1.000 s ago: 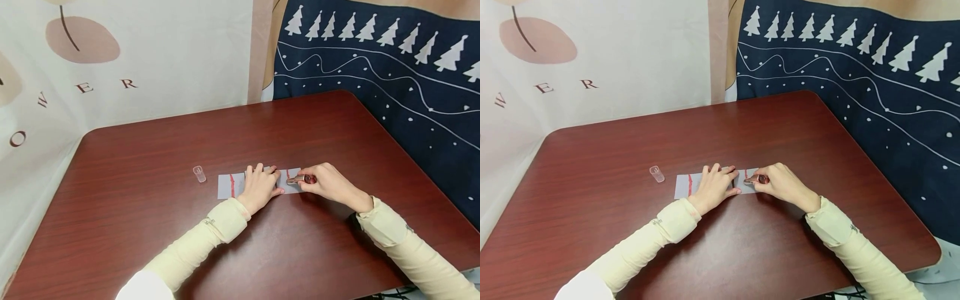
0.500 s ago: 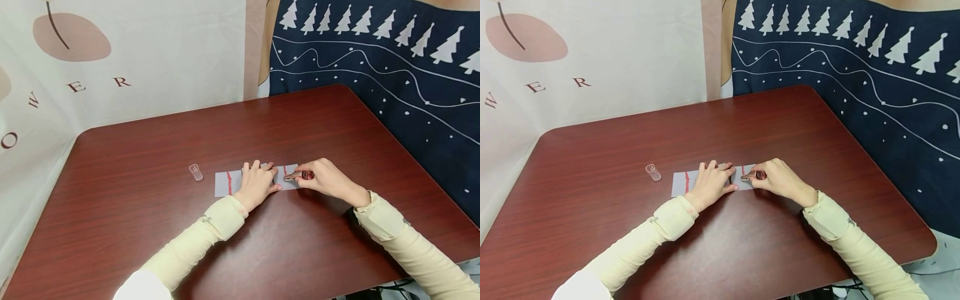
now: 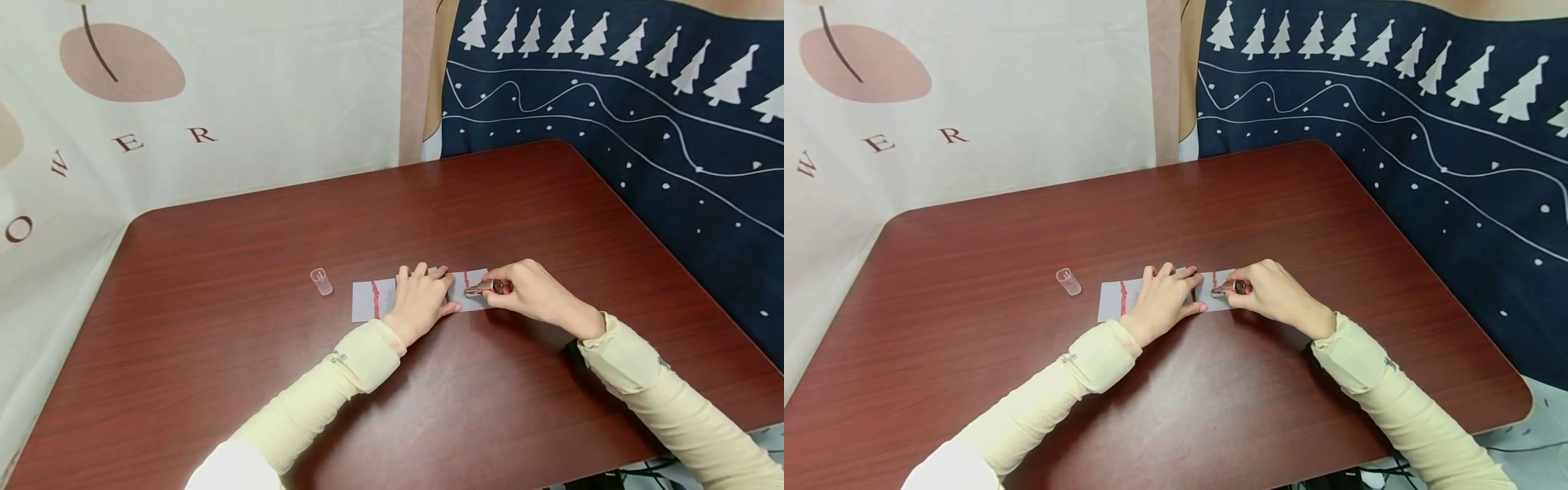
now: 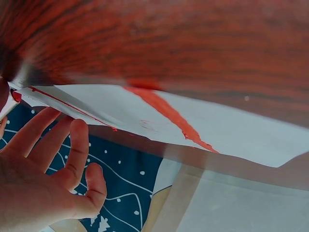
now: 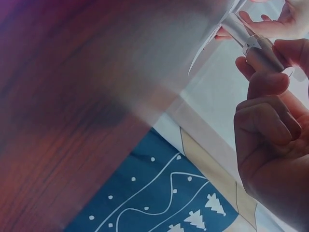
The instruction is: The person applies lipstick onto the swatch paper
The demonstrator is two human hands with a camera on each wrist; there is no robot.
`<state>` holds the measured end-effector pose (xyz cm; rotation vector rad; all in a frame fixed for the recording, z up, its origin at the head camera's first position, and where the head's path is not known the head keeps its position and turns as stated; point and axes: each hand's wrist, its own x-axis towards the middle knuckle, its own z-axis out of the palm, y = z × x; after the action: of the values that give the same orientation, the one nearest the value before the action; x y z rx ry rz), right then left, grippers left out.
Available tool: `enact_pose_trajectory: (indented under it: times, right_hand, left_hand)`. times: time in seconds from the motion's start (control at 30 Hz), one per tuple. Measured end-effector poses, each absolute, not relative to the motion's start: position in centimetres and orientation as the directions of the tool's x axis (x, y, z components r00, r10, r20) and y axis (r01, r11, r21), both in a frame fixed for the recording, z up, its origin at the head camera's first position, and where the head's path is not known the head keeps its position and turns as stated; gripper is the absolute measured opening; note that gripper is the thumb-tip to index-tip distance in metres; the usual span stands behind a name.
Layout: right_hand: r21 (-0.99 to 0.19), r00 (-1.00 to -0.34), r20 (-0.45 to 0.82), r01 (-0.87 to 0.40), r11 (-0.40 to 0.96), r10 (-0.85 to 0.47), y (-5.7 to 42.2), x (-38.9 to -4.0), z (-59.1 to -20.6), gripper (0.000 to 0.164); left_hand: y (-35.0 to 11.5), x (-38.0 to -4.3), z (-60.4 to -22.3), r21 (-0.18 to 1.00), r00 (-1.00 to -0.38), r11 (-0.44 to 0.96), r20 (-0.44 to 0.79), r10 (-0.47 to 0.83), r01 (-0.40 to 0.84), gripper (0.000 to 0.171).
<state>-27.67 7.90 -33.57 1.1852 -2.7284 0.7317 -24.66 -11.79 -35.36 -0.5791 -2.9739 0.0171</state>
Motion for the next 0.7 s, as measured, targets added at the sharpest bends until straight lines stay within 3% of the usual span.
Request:
enact_pose_trajectory:
  times: [0.7]
  right_hand:
    - [-0.372,-0.695,0.257,-0.713,0.595,-0.672,7.86,-27.40,-33.43,0.018]
  left_hand:
    - [-11.85,-24.50,-35.43,-0.038,-0.915,0.925,0.136,0.381,0.379,0.048]
